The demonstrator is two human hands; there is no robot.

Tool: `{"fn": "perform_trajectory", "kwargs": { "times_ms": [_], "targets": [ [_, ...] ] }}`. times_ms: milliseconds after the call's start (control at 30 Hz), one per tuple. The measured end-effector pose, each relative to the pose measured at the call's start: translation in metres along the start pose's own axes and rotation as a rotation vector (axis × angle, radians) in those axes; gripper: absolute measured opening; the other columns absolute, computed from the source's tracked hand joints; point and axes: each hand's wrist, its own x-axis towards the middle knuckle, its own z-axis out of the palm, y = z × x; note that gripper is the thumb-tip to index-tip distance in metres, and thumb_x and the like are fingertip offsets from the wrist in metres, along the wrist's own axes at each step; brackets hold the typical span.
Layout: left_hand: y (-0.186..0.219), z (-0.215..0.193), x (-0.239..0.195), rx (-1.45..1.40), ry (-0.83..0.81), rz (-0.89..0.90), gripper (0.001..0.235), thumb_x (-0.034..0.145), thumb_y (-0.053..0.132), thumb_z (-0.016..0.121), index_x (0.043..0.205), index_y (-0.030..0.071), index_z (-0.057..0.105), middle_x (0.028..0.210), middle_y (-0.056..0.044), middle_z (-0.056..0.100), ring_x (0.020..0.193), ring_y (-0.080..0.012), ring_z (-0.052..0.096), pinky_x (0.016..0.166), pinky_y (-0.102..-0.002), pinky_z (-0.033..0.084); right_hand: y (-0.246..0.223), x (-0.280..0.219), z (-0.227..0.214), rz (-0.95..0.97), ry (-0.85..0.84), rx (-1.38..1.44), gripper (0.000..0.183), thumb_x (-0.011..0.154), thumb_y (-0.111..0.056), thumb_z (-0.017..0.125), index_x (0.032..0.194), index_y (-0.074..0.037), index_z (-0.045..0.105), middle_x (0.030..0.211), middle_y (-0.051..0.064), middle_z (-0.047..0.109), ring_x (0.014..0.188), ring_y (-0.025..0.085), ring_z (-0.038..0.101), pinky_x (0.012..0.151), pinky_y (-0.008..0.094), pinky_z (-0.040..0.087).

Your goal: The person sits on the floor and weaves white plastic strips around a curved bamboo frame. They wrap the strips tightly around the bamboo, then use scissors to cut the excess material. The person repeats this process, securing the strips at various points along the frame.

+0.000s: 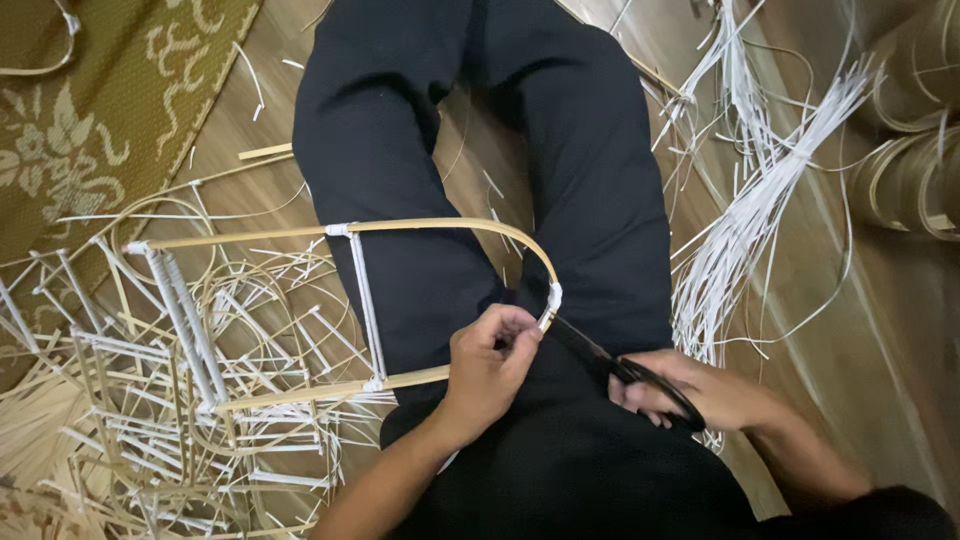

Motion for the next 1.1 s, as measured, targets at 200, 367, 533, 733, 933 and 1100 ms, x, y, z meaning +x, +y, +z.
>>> {"fn": "perform_trajectory", "kwargs": {
  "times_ms": [200, 367, 533, 733, 933, 1100],
  "targets": [
    [0.001, -0.001, 0.0, 0.002, -0.042, 0.008, 0.002, 0.093, 0.003, 0.068, 0.095, 0.003, 0.068, 0.08, -0.003, 0.073, 0.071, -0.008, 0.068, 0.064, -0.023, 0.054, 0.007, 0.015, 0.009, 0.013, 0.145, 0.143, 0.044, 0.097, -0.042, 0.057, 0.09, -0.001, 0.072, 0.065, -0.001, 0.058, 0.052, 0.008, 0.055, 0.046, 0.023, 0.045],
    [-0.003, 0.001, 0.001, 0.029, -0.012, 0.015, 0.003, 0.091, 0.002, 0.07, 0.093, 0.002, 0.068, 0.079, -0.006, 0.075, 0.071, -0.011, 0.072, 0.066, -0.026, 0.057, 0.021, 0.027, 0.016, -0.056, 0.188, 0.264, 0.046, 0.099, -0.044, 0.053, 0.081, -0.004, 0.068, 0.045, -0.006, 0.047, 0.036, 0.007, 0.039, 0.036, 0.023, 0.033],
    [-0.008, -0.002, 0.002, 0.01, -0.035, 0.066, 0.003, 0.091, 0.0, 0.068, 0.093, 0.002, 0.067, 0.084, -0.006, 0.076, 0.077, -0.0108, 0.074, 0.072, -0.025, 0.059, 0.031, 0.026, 0.015, -0.06, 0.223, 0.281, 0.047, 0.098, -0.045, 0.056, 0.076, -0.005, 0.065, 0.042, -0.006, 0.043, 0.036, 0.006, 0.034, 0.037, 0.022, 0.027],
    [-0.013, -0.005, 0.0, -0.001, -0.075, 0.008, 0.004, 0.09, 0.002, 0.072, 0.091, 0.003, 0.068, 0.08, -0.004, 0.075, 0.074, -0.0093, 0.071, 0.069, -0.025, 0.056, 0.041, 0.029, 0.013, -0.064, 0.248, 0.275, 0.045, 0.095, -0.043, 0.058, 0.074, -0.004, 0.064, 0.042, -0.005, 0.045, 0.034, 0.007, 0.036, 0.036, 0.024, 0.026],
    [0.035, -0.035, 0.017, -0.108, 0.081, 0.134, 0.018, 0.1, 0.004, 0.064, 0.118, 0.002, 0.063, 0.1, -0.004, 0.066, 0.087, -0.0093, 0.063, 0.077, -0.024, 0.054, 0.031, 0.027, 0.009, -0.093, 0.222, 0.214, 0.047, 0.096, -0.046, 0.059, 0.08, -0.002, 0.065, 0.046, -0.005, 0.045, 0.039, 0.006, 0.037, 0.041, 0.023, 0.028],
    [0.113, -0.076, 0.065, -0.417, 0.303, 0.401, 0.026, 0.104, -0.001, 0.061, 0.128, -0.004, 0.053, 0.099, -0.009, 0.065, 0.082, -0.017, 0.066, 0.077, -0.03, 0.055, 0.02, 0.035, 0.009, -0.094, 0.196, 0.222, 0.048, 0.095, -0.047, 0.059, 0.081, -0.001, 0.066, 0.045, -0.004, 0.045, 0.041, 0.006, 0.038, 0.042, 0.023, 0.028]
  ]
}}
